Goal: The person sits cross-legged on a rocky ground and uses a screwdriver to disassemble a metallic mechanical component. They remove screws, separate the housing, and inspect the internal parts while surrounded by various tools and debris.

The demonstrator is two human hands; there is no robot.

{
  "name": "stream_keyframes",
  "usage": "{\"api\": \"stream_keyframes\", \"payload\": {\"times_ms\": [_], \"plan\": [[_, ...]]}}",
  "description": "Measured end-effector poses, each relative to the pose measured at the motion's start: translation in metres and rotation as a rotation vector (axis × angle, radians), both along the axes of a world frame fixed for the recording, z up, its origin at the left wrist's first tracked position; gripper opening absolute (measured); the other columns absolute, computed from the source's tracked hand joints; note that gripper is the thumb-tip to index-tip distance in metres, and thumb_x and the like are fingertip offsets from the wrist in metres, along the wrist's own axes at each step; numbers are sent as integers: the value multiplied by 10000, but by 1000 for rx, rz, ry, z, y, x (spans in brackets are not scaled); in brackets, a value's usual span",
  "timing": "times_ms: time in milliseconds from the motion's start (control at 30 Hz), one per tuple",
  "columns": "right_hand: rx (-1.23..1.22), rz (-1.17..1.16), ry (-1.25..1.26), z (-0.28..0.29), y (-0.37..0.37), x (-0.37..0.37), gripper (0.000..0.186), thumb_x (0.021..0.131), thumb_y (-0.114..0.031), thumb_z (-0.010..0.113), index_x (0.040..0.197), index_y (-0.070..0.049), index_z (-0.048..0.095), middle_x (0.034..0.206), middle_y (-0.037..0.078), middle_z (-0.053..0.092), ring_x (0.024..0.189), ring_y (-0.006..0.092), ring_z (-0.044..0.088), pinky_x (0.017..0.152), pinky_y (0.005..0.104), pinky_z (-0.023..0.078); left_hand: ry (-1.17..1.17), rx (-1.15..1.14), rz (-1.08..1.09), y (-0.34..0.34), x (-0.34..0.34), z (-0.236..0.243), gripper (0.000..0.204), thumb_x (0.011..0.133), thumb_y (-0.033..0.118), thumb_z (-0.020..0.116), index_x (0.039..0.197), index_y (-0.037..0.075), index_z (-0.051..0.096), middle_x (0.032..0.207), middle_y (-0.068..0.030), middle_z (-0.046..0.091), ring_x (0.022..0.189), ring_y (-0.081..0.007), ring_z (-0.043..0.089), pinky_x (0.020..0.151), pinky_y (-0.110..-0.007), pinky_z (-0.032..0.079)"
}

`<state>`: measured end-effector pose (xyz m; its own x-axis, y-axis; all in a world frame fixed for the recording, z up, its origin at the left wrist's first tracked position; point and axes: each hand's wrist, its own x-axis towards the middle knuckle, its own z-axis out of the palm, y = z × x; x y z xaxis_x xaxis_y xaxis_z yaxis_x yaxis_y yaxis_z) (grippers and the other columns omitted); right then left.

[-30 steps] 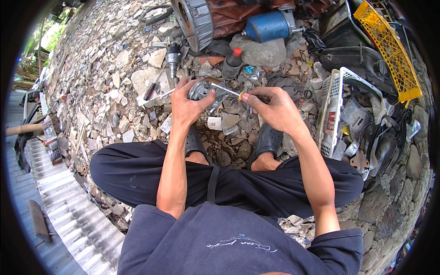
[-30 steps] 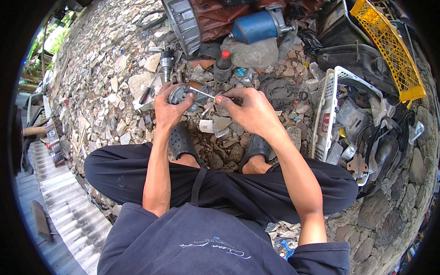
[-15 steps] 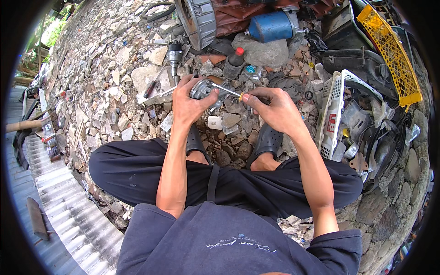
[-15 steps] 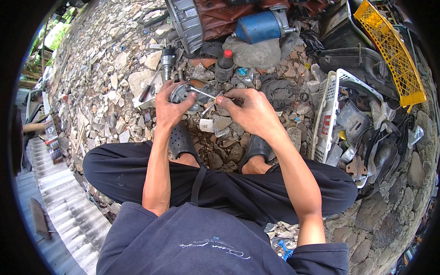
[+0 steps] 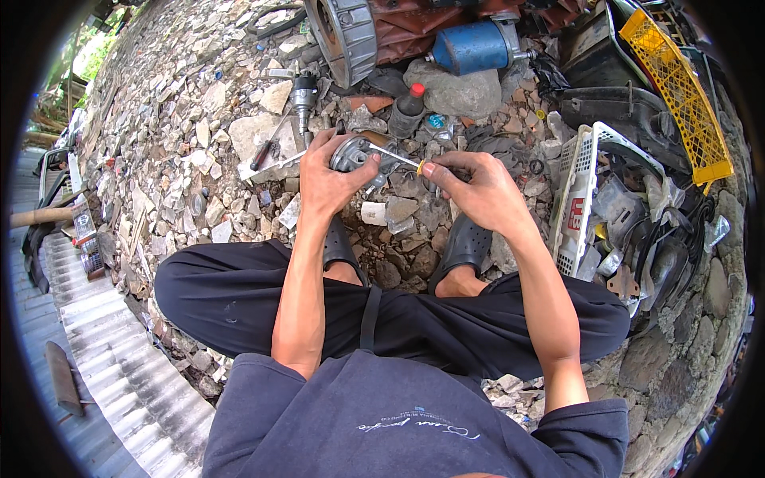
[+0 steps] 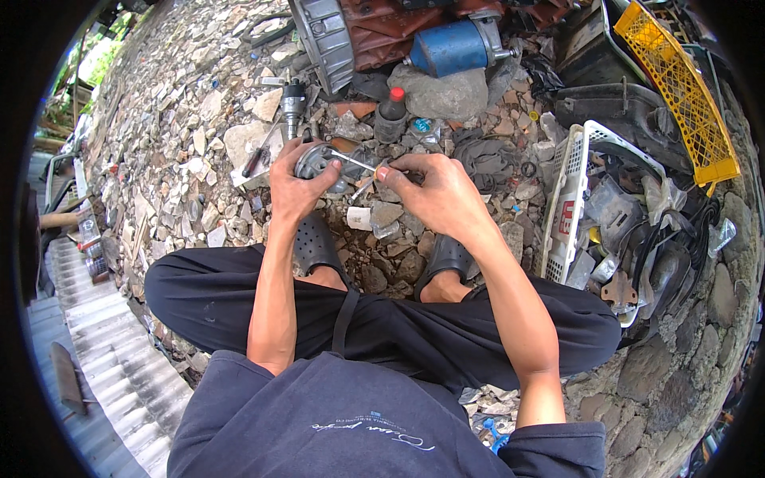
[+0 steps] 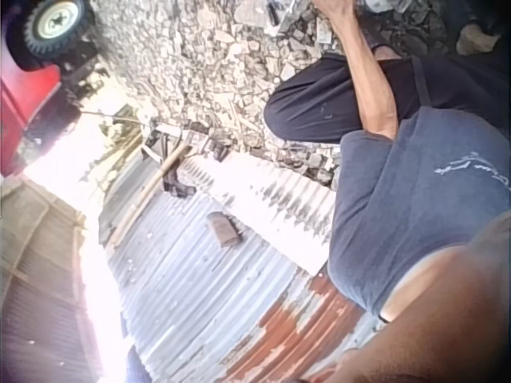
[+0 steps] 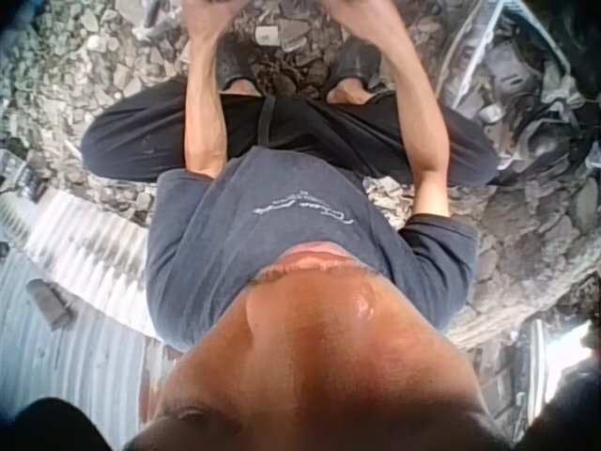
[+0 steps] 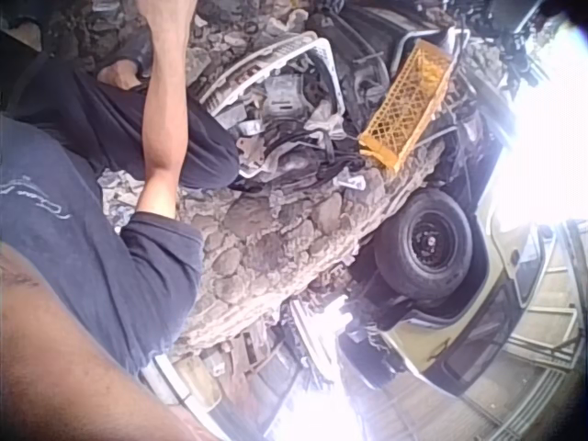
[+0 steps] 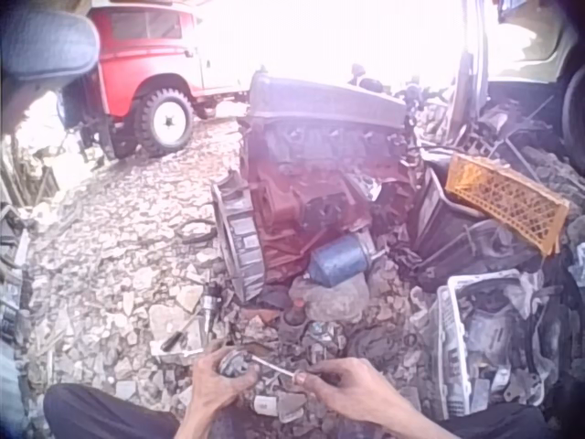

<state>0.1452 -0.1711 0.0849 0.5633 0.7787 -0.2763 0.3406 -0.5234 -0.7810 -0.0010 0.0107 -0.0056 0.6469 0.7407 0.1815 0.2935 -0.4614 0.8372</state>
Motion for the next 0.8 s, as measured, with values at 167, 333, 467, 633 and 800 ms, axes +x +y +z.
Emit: {"api": "stream_keyframes", "payload": {"times_ms": [167,333,467,633,800], "plan": [[-17,2,-3,3,0,-1,405,885,-372,702,1034,3,736,864,196,712,761,261,686,728,365,516,9,6,-5,0,-1,0,572,641,364,831,1030,-44,729,1208,-285,624,1094,-386,642,936,-412,506],[-13,3,-7,6,1,-3,406,885,-375,701,1032,1,737,859,195,711,759,264,686,722,366,516,0,32,-7,0,-1,1,572,647,369,831,1029,-44,729,1197,-283,626,1089,-388,642,928,-412,508],[-17,-1,-12,5,1,-3,404,886,-378,699,1033,-3,738,854,193,712,762,263,690,726,367,519,0,-2,-10,2,-2,-3,572,651,371,832,1028,-46,729,1188,-279,630,1081,-381,646,923,-414,510],[-20,-3,-5,5,0,-2,403,885,-381,701,1035,-9,740,861,193,716,775,261,698,736,364,523,-11,-17,-15,1,-2,-1,574,653,369,830,1030,-51,727,1181,-274,633,1068,-372,651,916,-408,514],[-25,6,-8,6,1,-2,399,888,-379,698,1034,-11,741,866,195,718,781,260,701,738,362,524,-12,1,-13,0,-2,0,573,648,362,831,1028,-53,726,1161,-255,641,1046,-360,658,898,-402,519]]}}
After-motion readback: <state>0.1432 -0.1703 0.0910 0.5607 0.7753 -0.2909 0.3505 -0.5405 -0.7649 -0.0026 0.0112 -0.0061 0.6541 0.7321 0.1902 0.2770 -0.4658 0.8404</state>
